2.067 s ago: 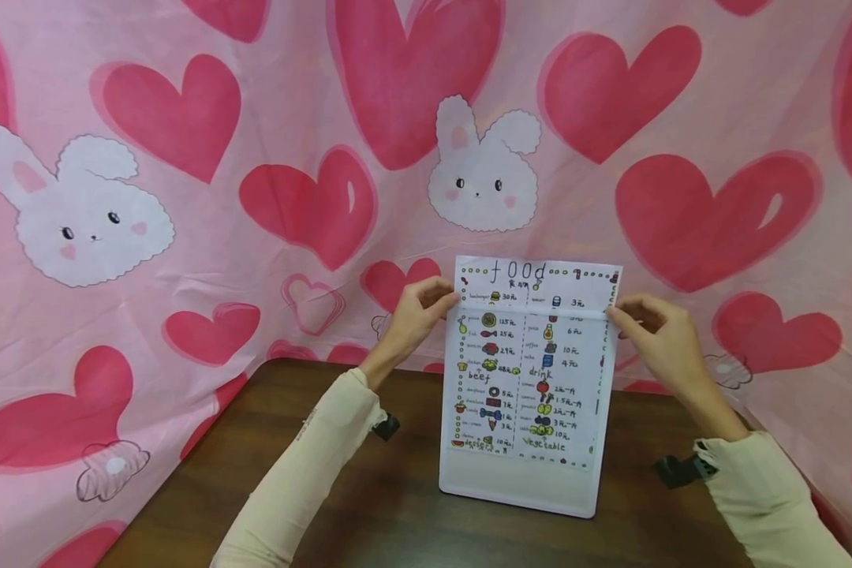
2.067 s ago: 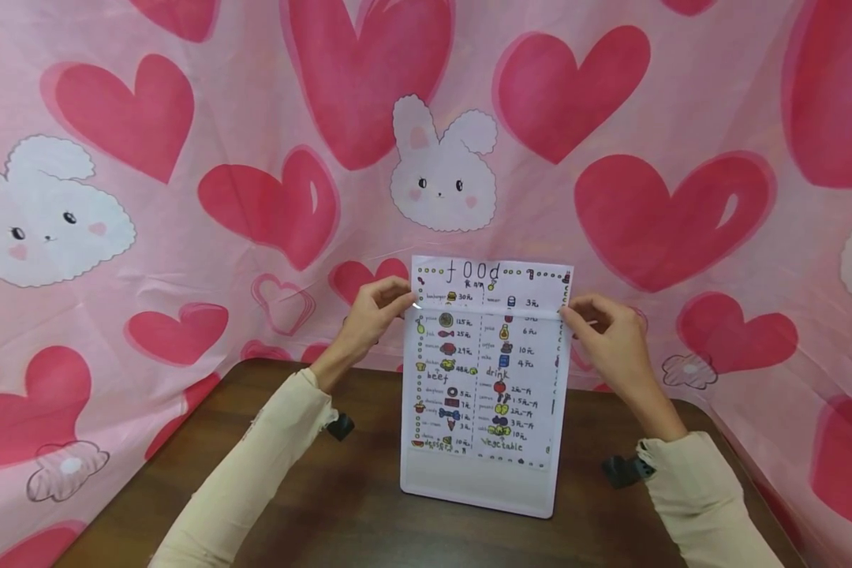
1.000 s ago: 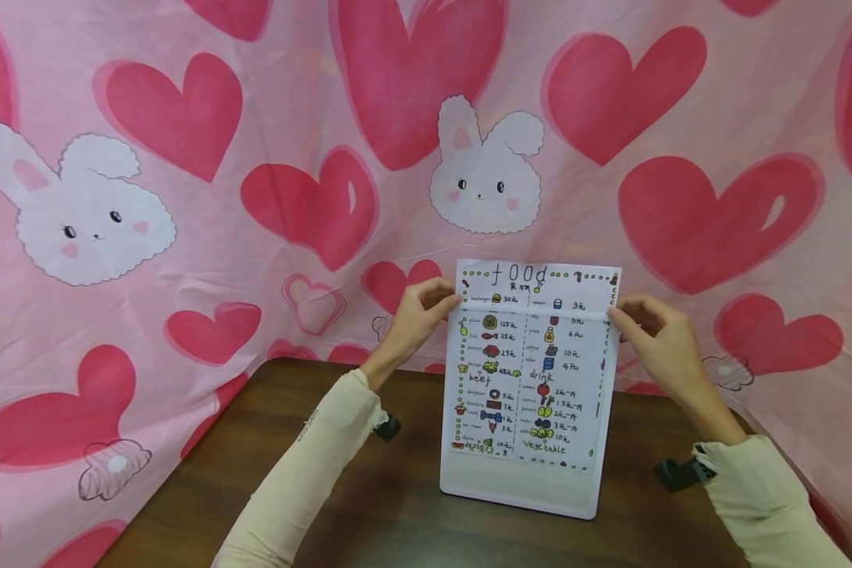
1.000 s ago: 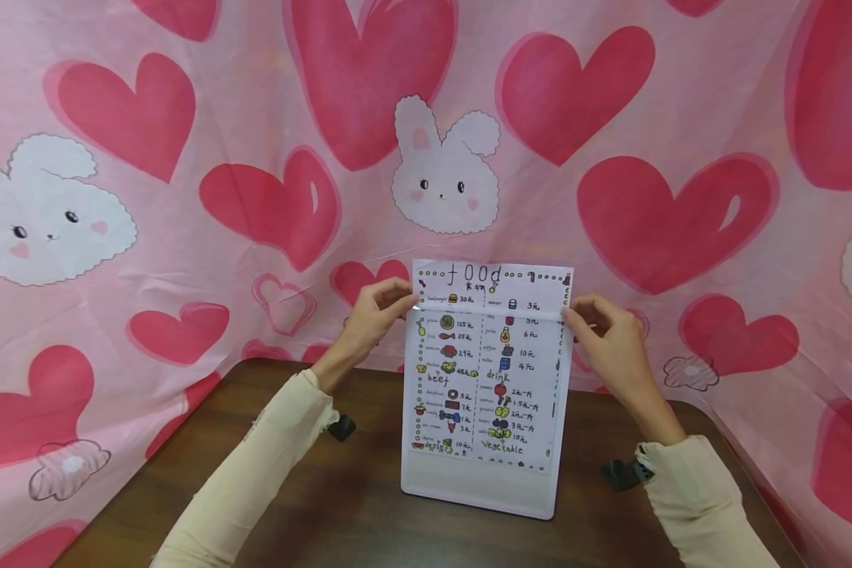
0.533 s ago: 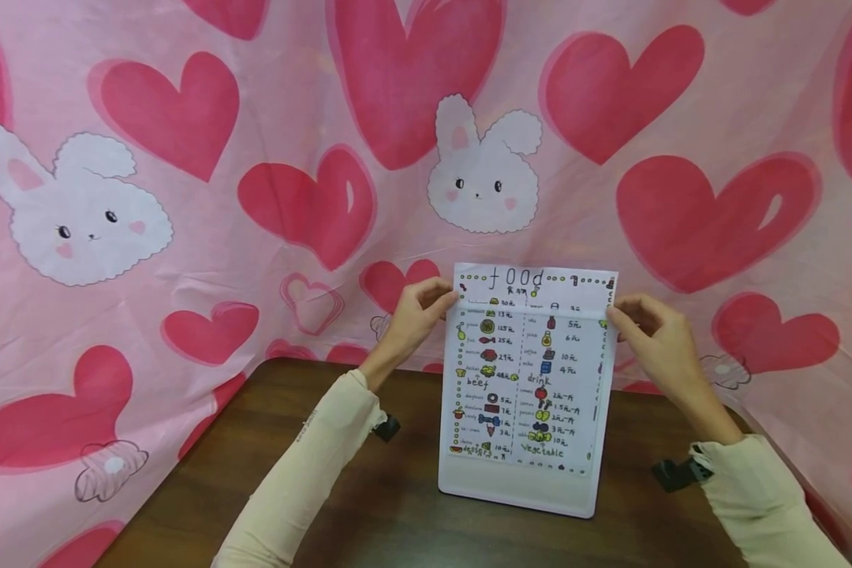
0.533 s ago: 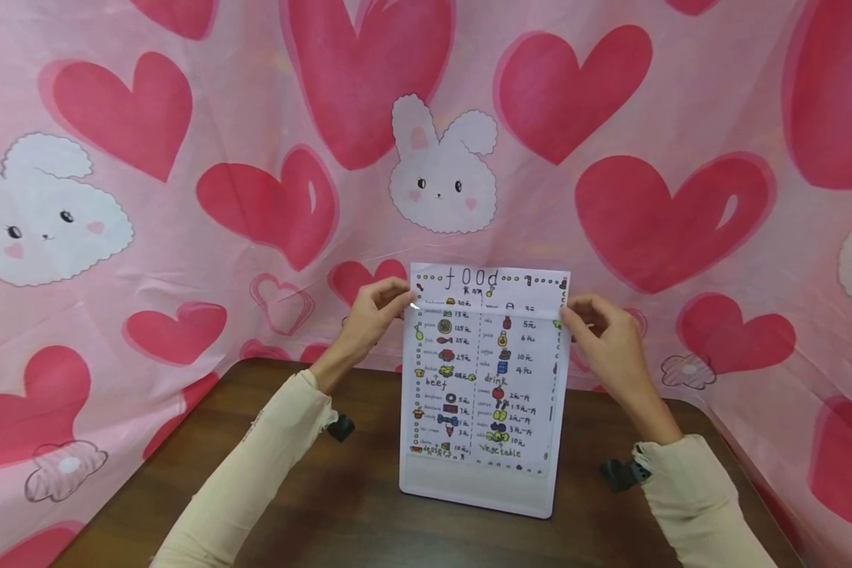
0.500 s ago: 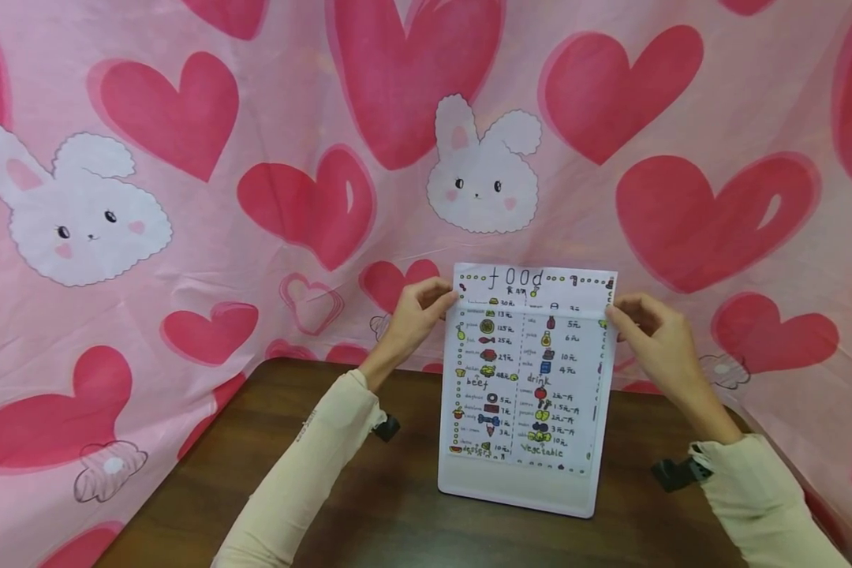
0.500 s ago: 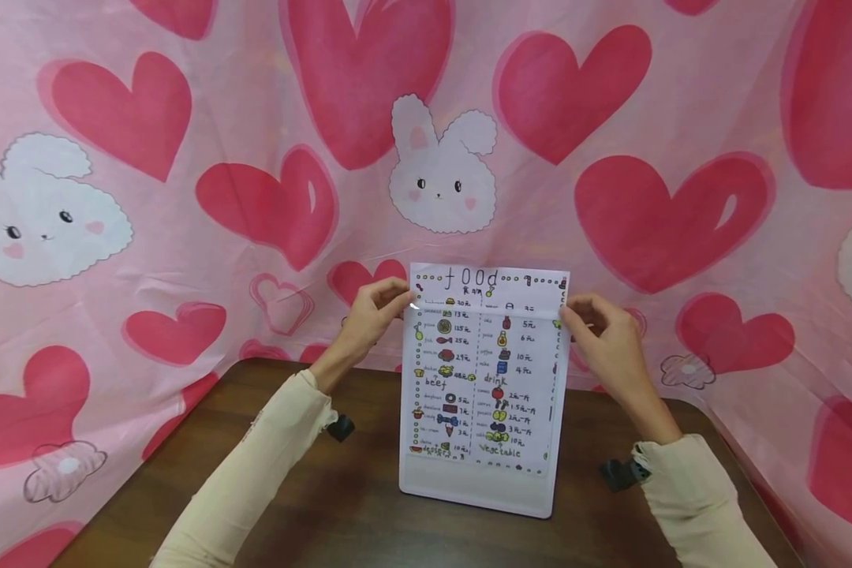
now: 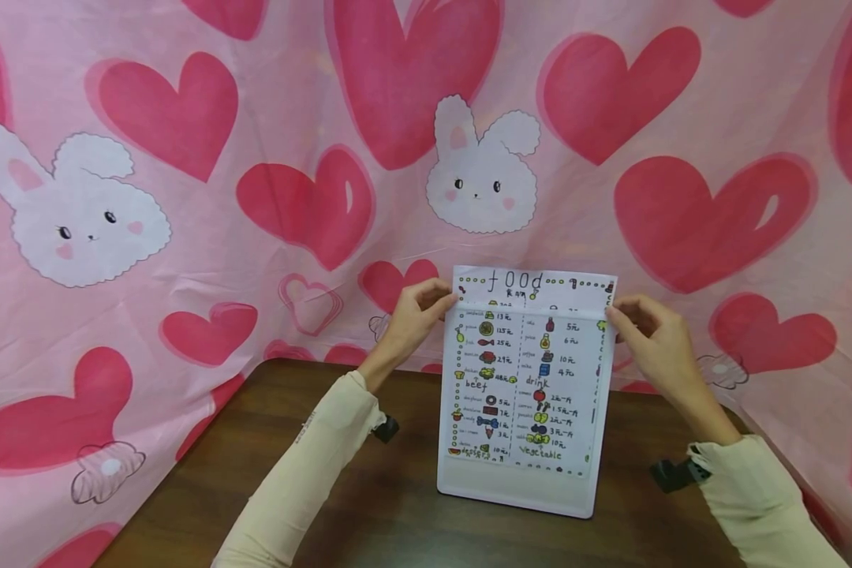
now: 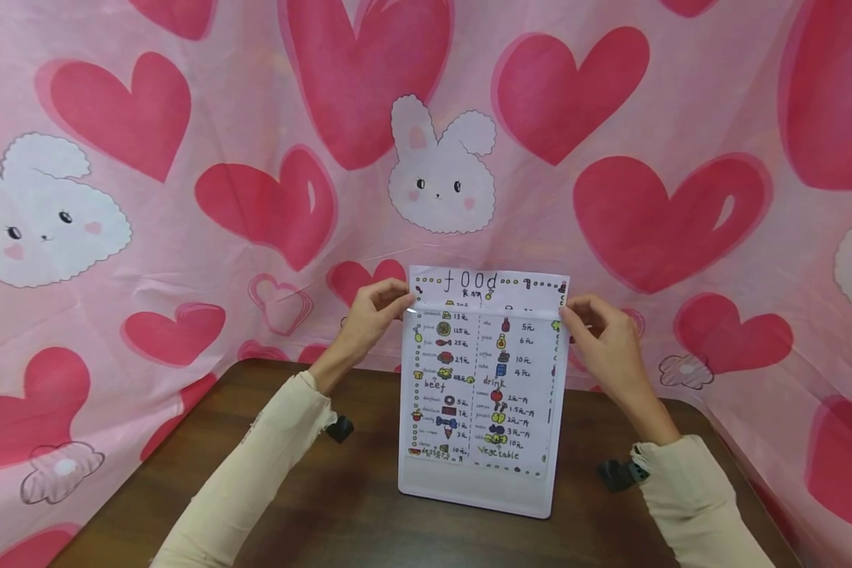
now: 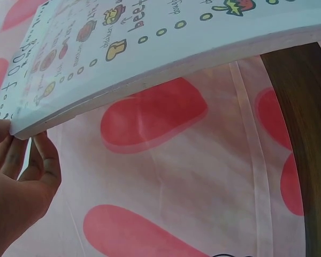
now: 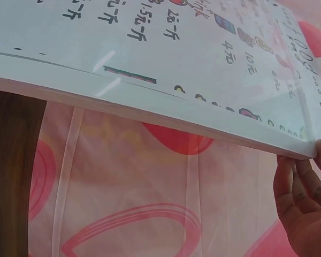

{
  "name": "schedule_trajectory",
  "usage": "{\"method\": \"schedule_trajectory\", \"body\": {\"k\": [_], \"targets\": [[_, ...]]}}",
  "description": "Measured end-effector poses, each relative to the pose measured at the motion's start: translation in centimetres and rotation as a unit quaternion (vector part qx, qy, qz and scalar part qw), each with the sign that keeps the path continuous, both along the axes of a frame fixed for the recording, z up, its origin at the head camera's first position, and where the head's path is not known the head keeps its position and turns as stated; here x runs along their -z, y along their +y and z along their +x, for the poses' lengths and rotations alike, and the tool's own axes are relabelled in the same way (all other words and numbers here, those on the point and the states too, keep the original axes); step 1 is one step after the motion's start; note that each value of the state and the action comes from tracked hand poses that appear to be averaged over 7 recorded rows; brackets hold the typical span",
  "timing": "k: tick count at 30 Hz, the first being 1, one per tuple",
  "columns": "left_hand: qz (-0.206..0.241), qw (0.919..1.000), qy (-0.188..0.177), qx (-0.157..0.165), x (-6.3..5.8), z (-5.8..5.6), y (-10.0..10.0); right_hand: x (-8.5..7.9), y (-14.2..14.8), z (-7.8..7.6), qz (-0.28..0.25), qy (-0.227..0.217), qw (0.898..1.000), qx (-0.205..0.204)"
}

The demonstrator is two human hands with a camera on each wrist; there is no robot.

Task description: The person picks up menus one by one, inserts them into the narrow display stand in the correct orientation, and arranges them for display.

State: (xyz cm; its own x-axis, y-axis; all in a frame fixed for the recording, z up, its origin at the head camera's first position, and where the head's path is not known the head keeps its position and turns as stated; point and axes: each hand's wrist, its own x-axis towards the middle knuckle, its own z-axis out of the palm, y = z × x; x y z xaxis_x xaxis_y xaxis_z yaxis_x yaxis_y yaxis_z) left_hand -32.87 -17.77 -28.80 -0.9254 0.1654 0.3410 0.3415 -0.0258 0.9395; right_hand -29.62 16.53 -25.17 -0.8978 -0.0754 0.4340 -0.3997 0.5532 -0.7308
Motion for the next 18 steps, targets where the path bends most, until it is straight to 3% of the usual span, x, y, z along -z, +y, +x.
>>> {"method": "schedule_trajectory", "body": {"k": [11, 18], "targets": [[0.003, 0.9999, -0.01, 0.005, -0.2, 0.0, 0.0, 0.0, 0.2, -0.1, -0.004, -0.01, 1.0, 0.003], [-0.006, 0.9998, -0.018, 0.007, -2.3, 1.3, 0.1, 0.0, 0.1, -0.3, 0.014, -0.019, 1.0, 0.012]]}}
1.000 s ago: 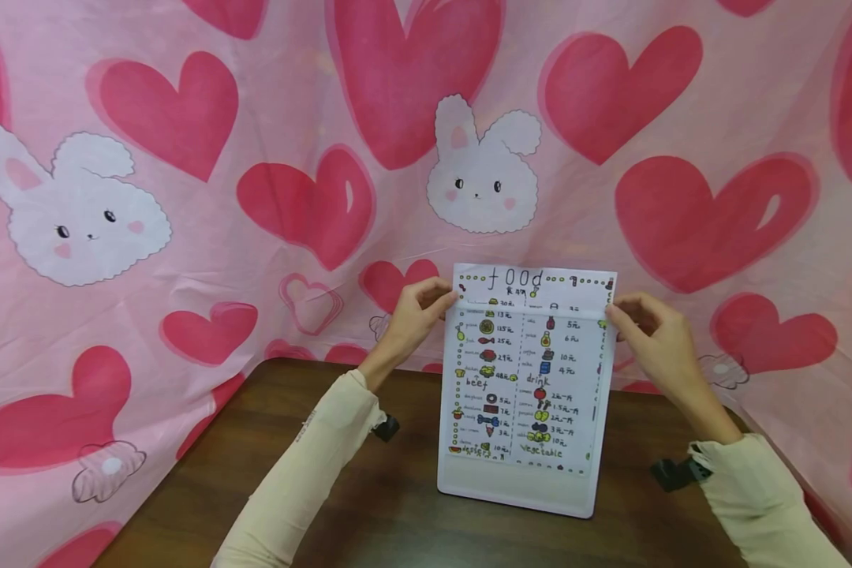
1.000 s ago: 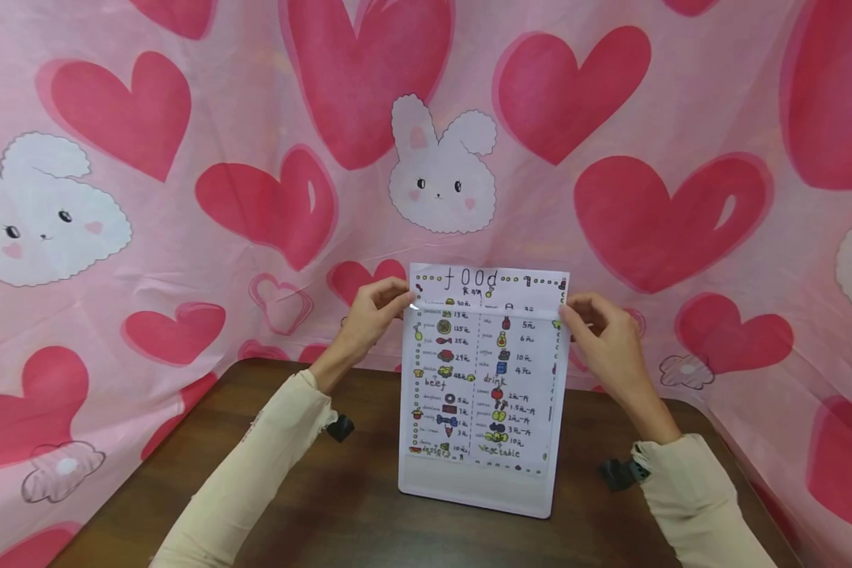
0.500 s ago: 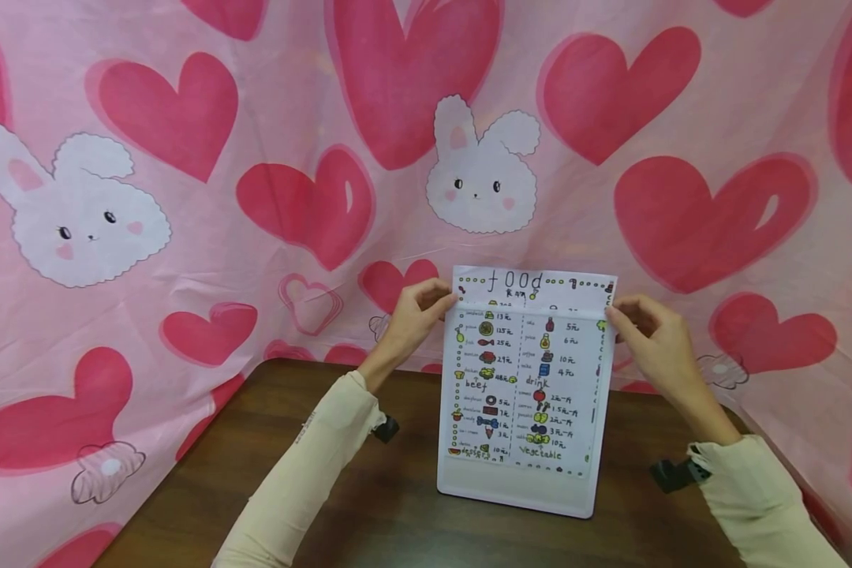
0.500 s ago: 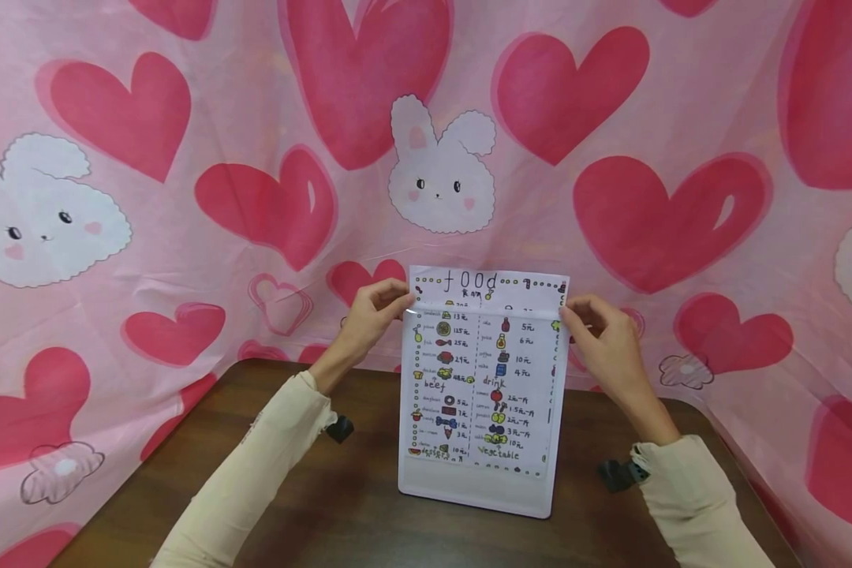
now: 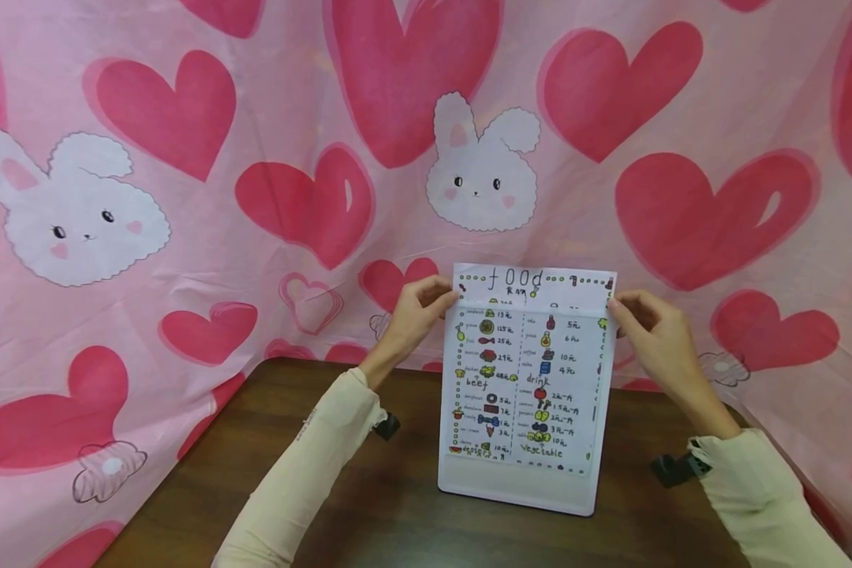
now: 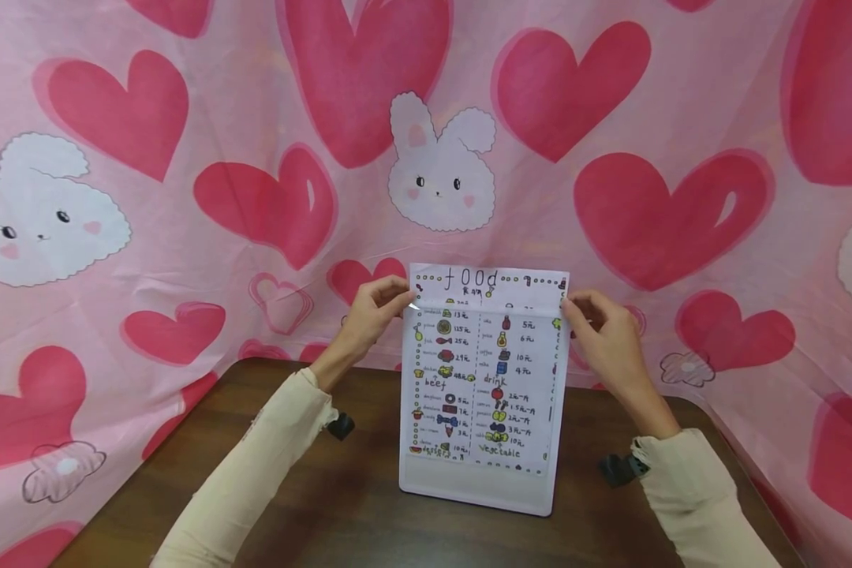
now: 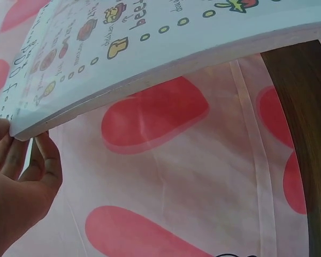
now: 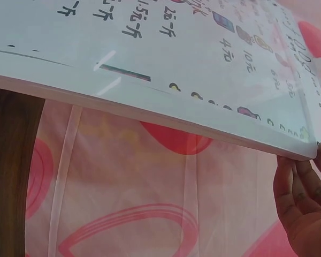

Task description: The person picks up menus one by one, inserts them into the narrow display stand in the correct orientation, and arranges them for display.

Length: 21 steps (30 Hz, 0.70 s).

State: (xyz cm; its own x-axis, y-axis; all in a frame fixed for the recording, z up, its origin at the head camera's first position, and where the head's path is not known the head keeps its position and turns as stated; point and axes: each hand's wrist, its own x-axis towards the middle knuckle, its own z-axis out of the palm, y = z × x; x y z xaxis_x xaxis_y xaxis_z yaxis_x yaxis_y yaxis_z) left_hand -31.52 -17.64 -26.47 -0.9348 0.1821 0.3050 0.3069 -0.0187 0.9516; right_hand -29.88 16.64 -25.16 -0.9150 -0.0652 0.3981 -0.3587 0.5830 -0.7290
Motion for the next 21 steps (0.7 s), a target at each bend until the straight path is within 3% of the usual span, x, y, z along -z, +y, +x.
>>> {"method": "schedule_trajectory", "body": {"k": [2, 10, 21], "targets": [[0.0, 1.0, -0.002, 0.0, -0.2, 0.2, 0.0, 0.1, 0.0, 0.0, 0.001, -0.001, 1.0, -0.003], [0.008, 1.0, 0.005, 0.001, 2.0, -1.4, 0.0, 0.1, -0.1, 0.3, -0.003, -0.005, 1.0, -0.005], [0.01, 0.9997, 0.02, 0.003, 2.1, -1.4, -0.2, 0.1, -0.2, 0.5, 0.001, -0.003, 1.0, -0.002]]}}
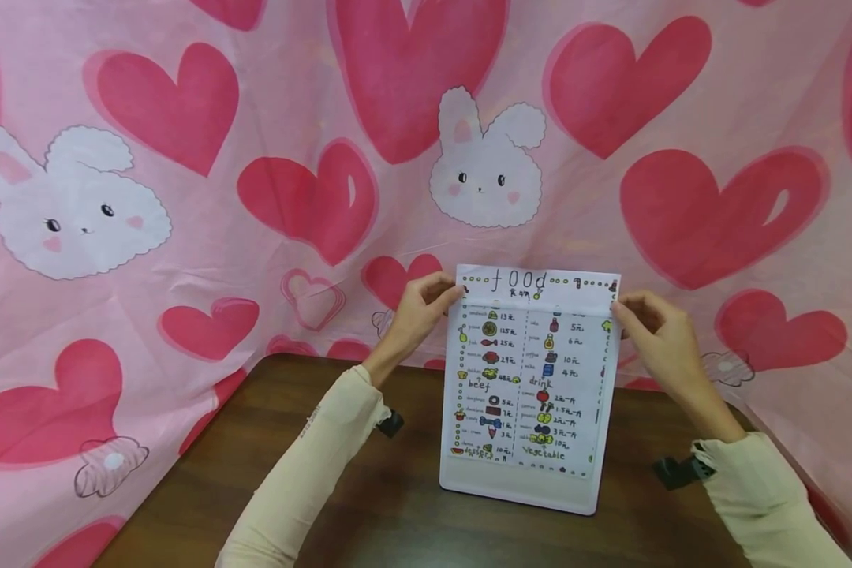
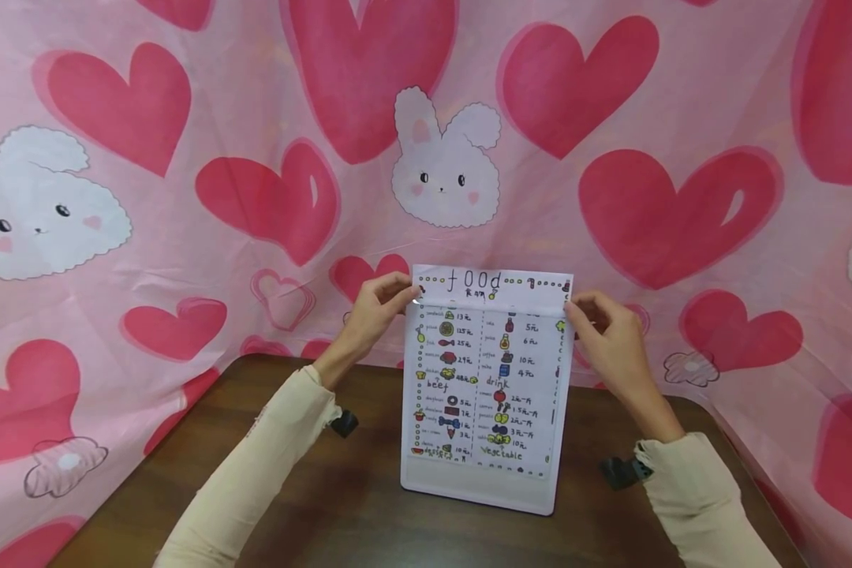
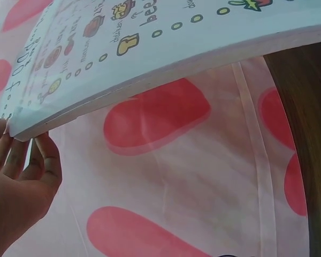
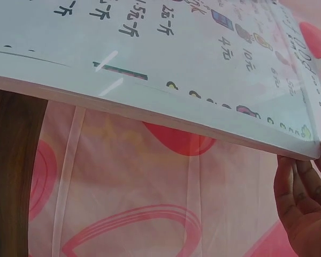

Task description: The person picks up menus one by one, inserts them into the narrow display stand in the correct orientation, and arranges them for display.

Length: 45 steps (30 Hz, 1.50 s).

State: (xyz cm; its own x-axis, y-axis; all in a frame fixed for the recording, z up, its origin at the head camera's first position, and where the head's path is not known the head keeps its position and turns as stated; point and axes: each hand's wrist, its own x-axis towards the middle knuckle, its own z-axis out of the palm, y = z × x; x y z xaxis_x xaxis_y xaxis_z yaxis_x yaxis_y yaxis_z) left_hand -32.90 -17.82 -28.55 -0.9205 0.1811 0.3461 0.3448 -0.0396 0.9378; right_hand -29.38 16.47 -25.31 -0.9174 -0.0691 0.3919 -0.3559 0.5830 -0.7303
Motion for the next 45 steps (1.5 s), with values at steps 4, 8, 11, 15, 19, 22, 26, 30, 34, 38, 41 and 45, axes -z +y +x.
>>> {"method": "schedule_trajectory", "body": {"k": [4, 8, 11, 15, 19, 22, 26, 30, 34, 38, 41, 45], "targets": [[-0.004, 1.0, -0.003, -0.001, -0.1, 0.1, -0.1, 0.0, 0.0, 0.0, 0.004, 0.0, 1.0, 0.009], [-0.004, 1.0, -0.003, -0.001, 0.0, 0.1, -0.1, 0.2, -0.1, -0.1, 0.005, 0.003, 1.0, 0.011], [-0.003, 1.0, -0.003, -0.002, -0.1, 0.1, -0.1, 0.3, -0.1, 0.0, 0.001, 0.003, 1.0, 0.006], [-0.002, 1.0, -0.005, 0.002, -0.2, 0.1, 0.0, 0.3, 0.0, 0.1, -0.008, 0.003, 1.0, -0.003], [-0.003, 0.9999, -0.011, 0.007, -0.2, 0.0, -0.1, 0.3, -0.1, 0.1, -0.014, 0.005, 1.0, -0.006], [-0.005, 0.9999, -0.014, 0.006, -0.3, 0.0, -0.1, 0.3, -0.2, 0.0, -0.015, 0.006, 1.0, -0.004], [-0.007, 0.9998, -0.015, 0.008, -1.0, 0.5, 0.0, 0.3, -0.2, 0.0, -0.014, 0.011, 1.0, -0.005], [-0.006, 0.9999, -0.011, 0.011, -2.3, 1.5, 0.0, 0.3, -0.2, 0.1, -0.01, 0.013, 1.0, -0.004], [-0.009, 0.9999, -0.006, 0.007, -2.9, 1.9, 0.0, 0.1, -0.2, 0.1, 0.0, 0.004, 1.0, 0.011], [-0.015, 0.9998, -0.008, 0.003, -2.5, 1.5, 0.0, 0.0, -0.3, 0.1, 0.001, 0.004, 1.0, 0.014], [-0.017, 0.9998, -0.011, 0.004, -1.5, 0.7, 0.0, 0.0, -0.3, 0.1, -0.001, 0.009, 1.0, 0.009], [-0.015, 0.9998, -0.013, 0.005, -0.5, 0.0, -0.1, 0.1, -0.3, 0.1, -0.002, 0.013, 1.0, 0.009]]}}
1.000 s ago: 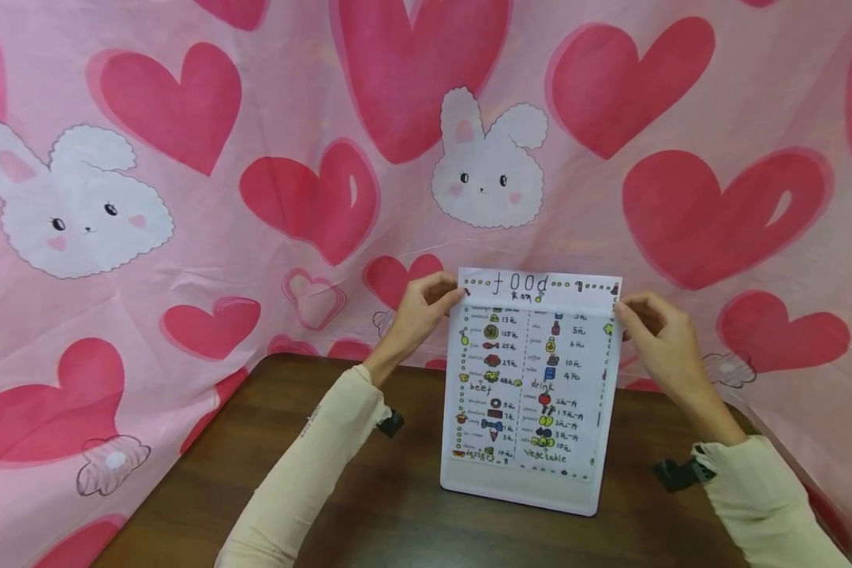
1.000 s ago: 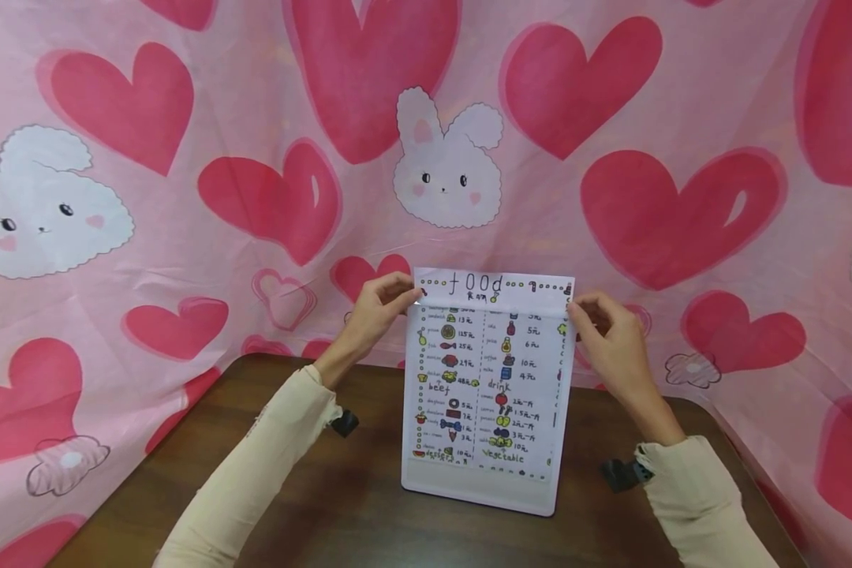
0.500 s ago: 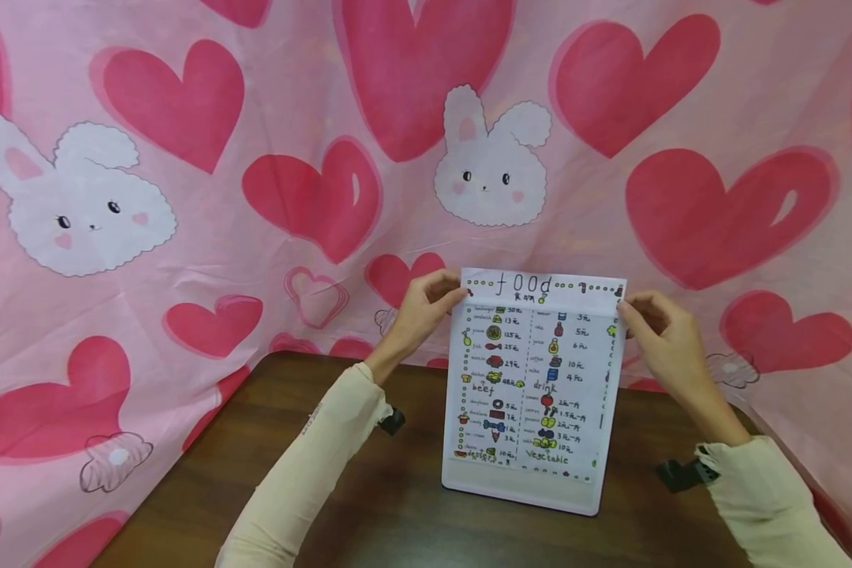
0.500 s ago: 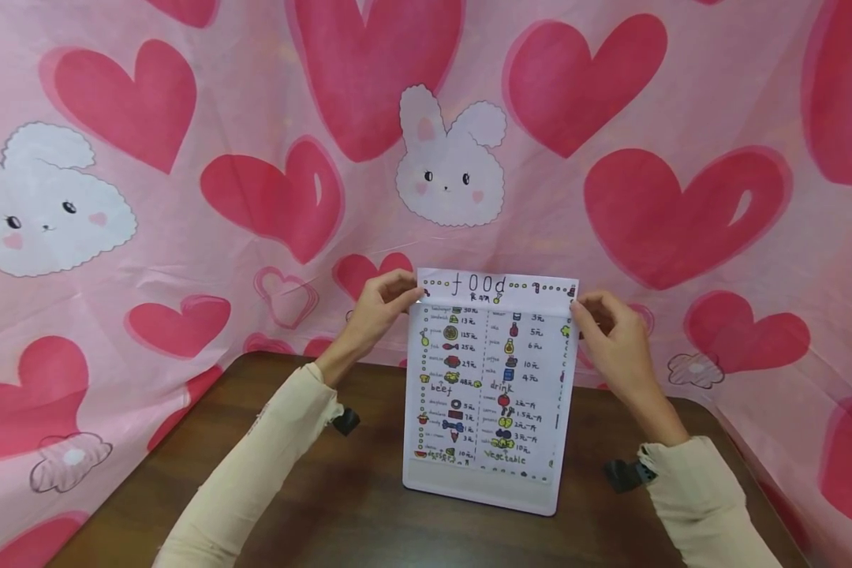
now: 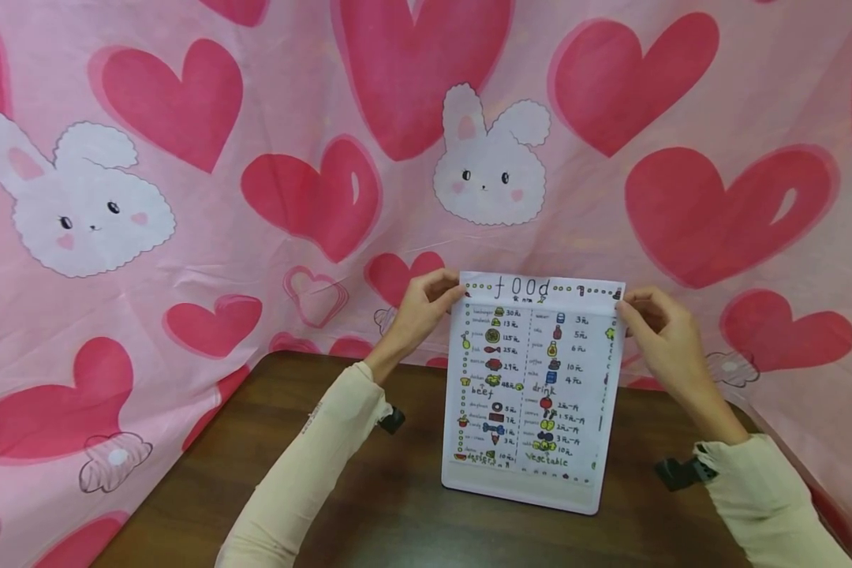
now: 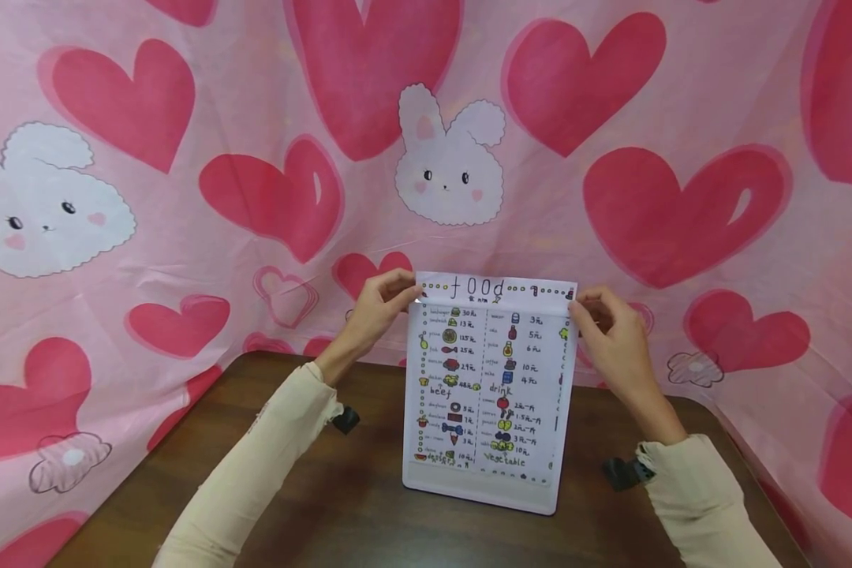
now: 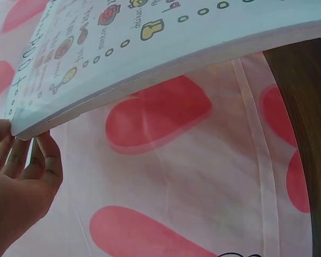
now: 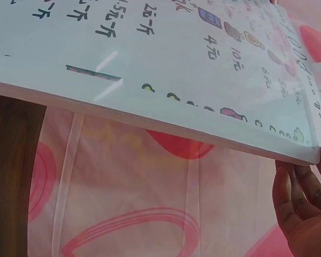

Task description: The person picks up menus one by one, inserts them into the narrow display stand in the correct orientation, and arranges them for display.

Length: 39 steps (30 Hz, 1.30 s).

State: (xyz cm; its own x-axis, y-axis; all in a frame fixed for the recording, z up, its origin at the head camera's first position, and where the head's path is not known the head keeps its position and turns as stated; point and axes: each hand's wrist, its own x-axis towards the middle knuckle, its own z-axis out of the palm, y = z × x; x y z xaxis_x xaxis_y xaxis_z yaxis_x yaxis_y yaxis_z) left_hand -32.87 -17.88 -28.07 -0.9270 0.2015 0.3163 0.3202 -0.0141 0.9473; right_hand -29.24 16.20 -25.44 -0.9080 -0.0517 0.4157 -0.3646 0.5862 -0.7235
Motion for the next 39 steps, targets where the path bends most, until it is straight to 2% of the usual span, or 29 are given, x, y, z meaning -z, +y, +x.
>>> {"method": "schedule_trajectory", "body": {"k": [13, 22, 25, 29, 36, 39], "targets": [[0.002, 0.9998, 0.022, -0.004, 0.2, 0.1, 0.1, 0.1, 0.1, -0.1, 0.004, 0.005, 1.0, 0.005], [-0.004, 0.9998, 0.02, -0.003, 0.1, 0.1, 0.1, -0.1, 0.1, 0.1, -0.007, 0.003, 1.0, 0.001], [-0.01, 0.9998, 0.018, -0.003, 0.0, 0.0, 0.1, -0.2, 0.1, -0.1, -0.014, 0.014, 1.0, -0.005], [-0.016, 0.9998, 0.013, -0.004, -0.5, 0.2, 0.1, -0.2, 0.2, -0.1, 0.0, 0.026, 1.0, -0.004], [-0.019, 0.9997, 0.016, 0.003, -2.6, 1.9, 0.2, -0.2, 0.2, 0.1, -0.009, 0.011, 1.0, -0.008], [-0.015, 0.9997, 0.018, -0.001, -2.6, 2.0, 0.1, -0.2, 0.1, 0.1, -0.005, 0.004, 1.0, -0.006]]}}
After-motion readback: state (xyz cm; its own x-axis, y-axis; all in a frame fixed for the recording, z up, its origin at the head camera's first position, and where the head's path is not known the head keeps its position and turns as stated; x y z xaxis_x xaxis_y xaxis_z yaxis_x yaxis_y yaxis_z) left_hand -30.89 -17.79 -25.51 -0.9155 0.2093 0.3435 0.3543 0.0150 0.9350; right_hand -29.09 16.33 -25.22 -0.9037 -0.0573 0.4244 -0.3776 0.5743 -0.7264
